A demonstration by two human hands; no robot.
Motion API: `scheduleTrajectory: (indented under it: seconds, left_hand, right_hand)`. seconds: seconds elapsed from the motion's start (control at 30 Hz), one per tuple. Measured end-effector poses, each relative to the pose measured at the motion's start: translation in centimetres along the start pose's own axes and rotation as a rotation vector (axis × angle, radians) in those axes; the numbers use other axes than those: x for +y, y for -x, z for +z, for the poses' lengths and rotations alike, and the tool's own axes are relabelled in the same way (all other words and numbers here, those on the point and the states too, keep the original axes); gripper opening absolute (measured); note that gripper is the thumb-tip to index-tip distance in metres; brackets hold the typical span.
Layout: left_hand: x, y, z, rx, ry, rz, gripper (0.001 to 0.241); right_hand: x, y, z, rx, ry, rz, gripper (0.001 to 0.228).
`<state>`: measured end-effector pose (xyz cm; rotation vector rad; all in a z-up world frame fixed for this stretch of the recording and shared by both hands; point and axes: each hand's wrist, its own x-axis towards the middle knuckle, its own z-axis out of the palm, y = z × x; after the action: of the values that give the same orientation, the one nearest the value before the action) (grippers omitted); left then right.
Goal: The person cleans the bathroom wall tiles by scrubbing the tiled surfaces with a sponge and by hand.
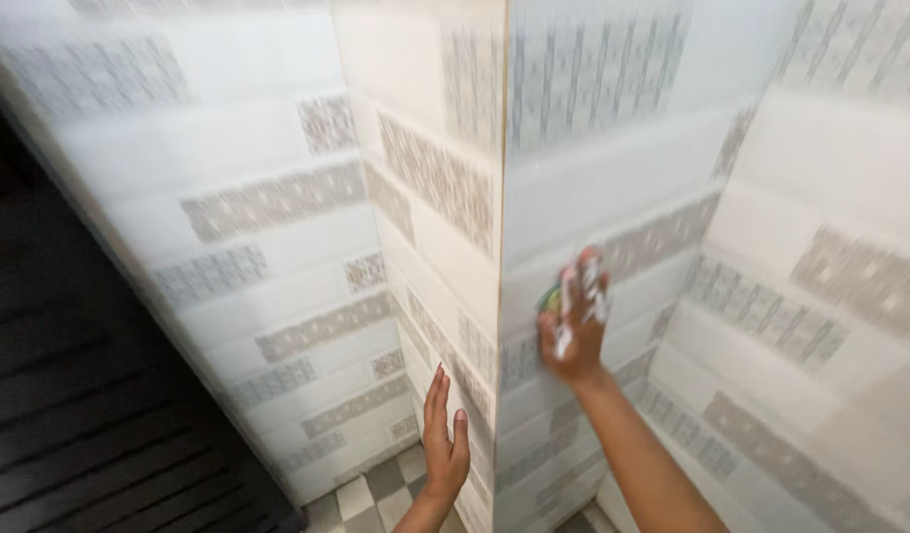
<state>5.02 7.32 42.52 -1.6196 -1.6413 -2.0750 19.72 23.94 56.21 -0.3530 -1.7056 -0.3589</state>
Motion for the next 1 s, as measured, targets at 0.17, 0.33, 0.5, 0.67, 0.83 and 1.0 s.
scheduleTrajectory:
  seconds: [0.17,0.33,0.5,0.67,0.83,1.0]
  left_hand:
    - [15.0,-12.9,-4.3,0.063,-0.055,-0.014,0.053]
    - [28.1,-21.5,-6.6,0.181,-0.085,-0.026,0.051]
    - [36.9,-21.7,-6.6,0.333,0.126,-0.272,0.046]
    - [41.7,-19.1,-4.5,0.443,0.089,-0.332,0.046]
    - [44.1,-14.4,-2.8,0.452,0.123,-0.374,0.045]
    - [45.7,-10.0,-4.0,0.324,-0.02,-0.421,0.042]
  right_hand:
    - [4.0,-23.6,-1.5,0.067,-0.146,0.562,0.067]
    - [-4.3,-40.6,-4.9,0.138,-0.346,0.368,0.087]
    - [-5.2,-50.7,-8.6,0.08,-0.176,0.116,0.097]
    - [-6.5,-51.0,-7.7,0.115,-0.19,0.165,0.091]
    - [-4.9,-42.4,-9.0,-0.123,-0.247,0.042,0.081]
    - [-5.9,-35.2,-14.0,-0.325,-0.599,0.482,0.064]
